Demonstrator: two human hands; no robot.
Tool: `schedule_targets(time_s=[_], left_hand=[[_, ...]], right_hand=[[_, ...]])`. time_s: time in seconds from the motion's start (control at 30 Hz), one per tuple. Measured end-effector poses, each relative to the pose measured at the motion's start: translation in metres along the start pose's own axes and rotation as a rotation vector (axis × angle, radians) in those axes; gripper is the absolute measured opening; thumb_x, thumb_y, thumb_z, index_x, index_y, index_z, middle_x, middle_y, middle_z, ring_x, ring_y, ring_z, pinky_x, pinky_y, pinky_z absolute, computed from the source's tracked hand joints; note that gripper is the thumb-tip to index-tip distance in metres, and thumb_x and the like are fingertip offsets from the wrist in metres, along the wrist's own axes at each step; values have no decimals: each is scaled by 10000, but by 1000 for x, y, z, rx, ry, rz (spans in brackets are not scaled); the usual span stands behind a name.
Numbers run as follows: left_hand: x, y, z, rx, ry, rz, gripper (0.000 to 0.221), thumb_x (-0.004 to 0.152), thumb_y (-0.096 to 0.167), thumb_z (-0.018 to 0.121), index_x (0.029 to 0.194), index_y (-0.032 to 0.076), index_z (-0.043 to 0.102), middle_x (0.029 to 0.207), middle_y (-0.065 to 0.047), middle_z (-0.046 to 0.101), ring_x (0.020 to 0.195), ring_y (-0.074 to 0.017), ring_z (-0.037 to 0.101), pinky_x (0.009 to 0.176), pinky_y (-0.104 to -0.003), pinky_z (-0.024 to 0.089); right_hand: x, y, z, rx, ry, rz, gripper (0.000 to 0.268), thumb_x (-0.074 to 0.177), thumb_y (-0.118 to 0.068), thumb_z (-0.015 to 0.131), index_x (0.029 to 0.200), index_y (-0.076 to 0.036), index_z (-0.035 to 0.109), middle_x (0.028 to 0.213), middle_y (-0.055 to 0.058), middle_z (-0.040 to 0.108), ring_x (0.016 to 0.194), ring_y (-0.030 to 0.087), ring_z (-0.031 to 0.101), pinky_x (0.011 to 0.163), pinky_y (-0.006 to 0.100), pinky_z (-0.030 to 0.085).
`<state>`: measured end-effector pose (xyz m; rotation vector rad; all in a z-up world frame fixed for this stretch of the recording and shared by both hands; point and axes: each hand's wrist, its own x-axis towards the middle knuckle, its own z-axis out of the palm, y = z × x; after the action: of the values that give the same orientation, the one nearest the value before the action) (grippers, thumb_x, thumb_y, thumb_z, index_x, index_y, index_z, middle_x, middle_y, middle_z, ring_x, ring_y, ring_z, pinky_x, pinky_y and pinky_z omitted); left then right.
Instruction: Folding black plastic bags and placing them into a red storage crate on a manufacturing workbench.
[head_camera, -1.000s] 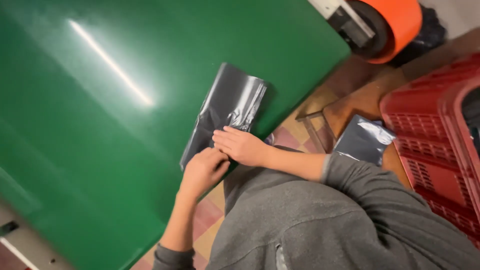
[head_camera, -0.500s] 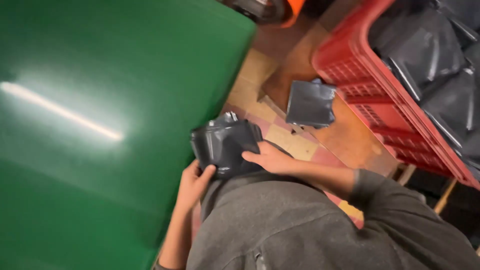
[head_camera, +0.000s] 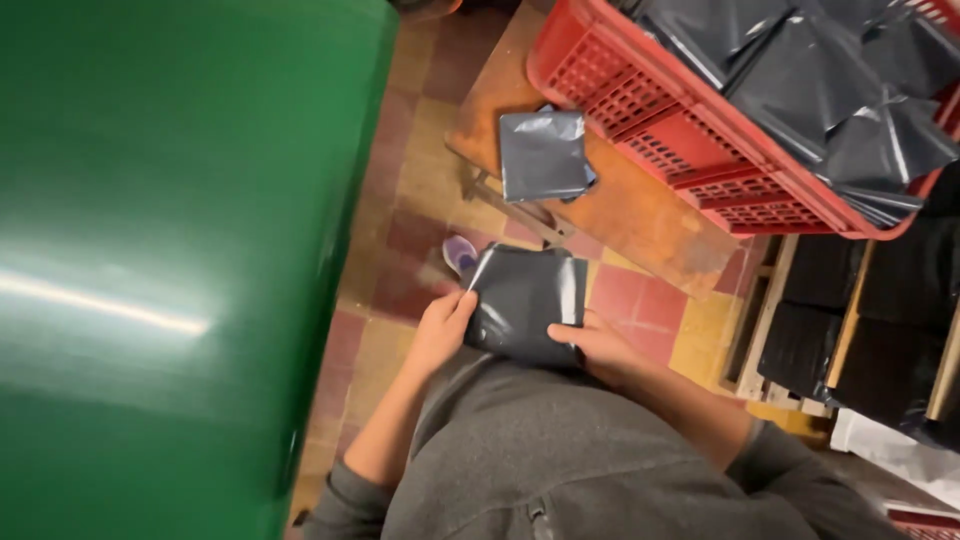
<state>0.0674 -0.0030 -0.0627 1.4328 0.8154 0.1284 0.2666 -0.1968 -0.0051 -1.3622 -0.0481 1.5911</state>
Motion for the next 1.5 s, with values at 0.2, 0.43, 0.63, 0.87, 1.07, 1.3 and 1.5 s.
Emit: schedule_targets(time_s=[0.2,0.43,0.63,0.87,1.07,1.3,1.5], left_hand=[[141,91,35,254,-57,405,300,998,306,650,967,8,634,852,-165,635,796,-342,635,737,-417,507],[225,189,32,342,-15,785,211,926,310,685,1052,141,685,1001,-65,716,995,-315,604,824,-420,522],[304,111,18,740,-66,437,217,939,333,711,1092,179,697,1030,-31,717,1048,-305,624,856,-472,535],[167,148,27,911,467,398,407,808,326,778,1139,134,639,1138,-71,636,1104,-319,605,821,-481,532],[12,101,-39,1179,1075,190,581,748,357,794,1253,145,598,1347,-58,600,1331,-322,525,995,-526,446],[-65,42,-122,996,1182,0,580,649,370,787,1126,82,626,1252,-114,618,1202,-350,554,869,-472,537],[-72,36,-148,971,1156,109,86,830,183,663,892,136,625,858,-31,655,896,-281,654,654,-438,531]], right_hand=[[16,-48,-37,131,247,-433,265,1005,-76,654,1223,75,651,1151,105,706,1033,204,660,928,364,513],[82,-74,-37,-280,621,-1065,319,1018,-31,575,1326,54,575,1298,72,627,1185,161,587,1051,314,468],[236,0,-84,-98,625,-639,395,993,-170,630,1337,15,574,1268,67,654,1124,156,605,995,328,486],[200,10,-174,18,351,4,401,1046,-430,616,1174,-50,639,999,59,621,851,180,586,751,346,481],[148,-62,-75,-747,12,-518,206,920,-190,717,1026,-61,596,851,67,596,744,179,567,641,316,475],[207,-179,206,-1576,-765,-1519,726,714,-312,838,1335,-45,574,1445,182,524,1405,413,434,1163,533,346],[246,-188,257,-1732,-897,-1505,699,634,-316,861,1228,-46,612,1328,147,615,1302,354,531,1060,488,420]])
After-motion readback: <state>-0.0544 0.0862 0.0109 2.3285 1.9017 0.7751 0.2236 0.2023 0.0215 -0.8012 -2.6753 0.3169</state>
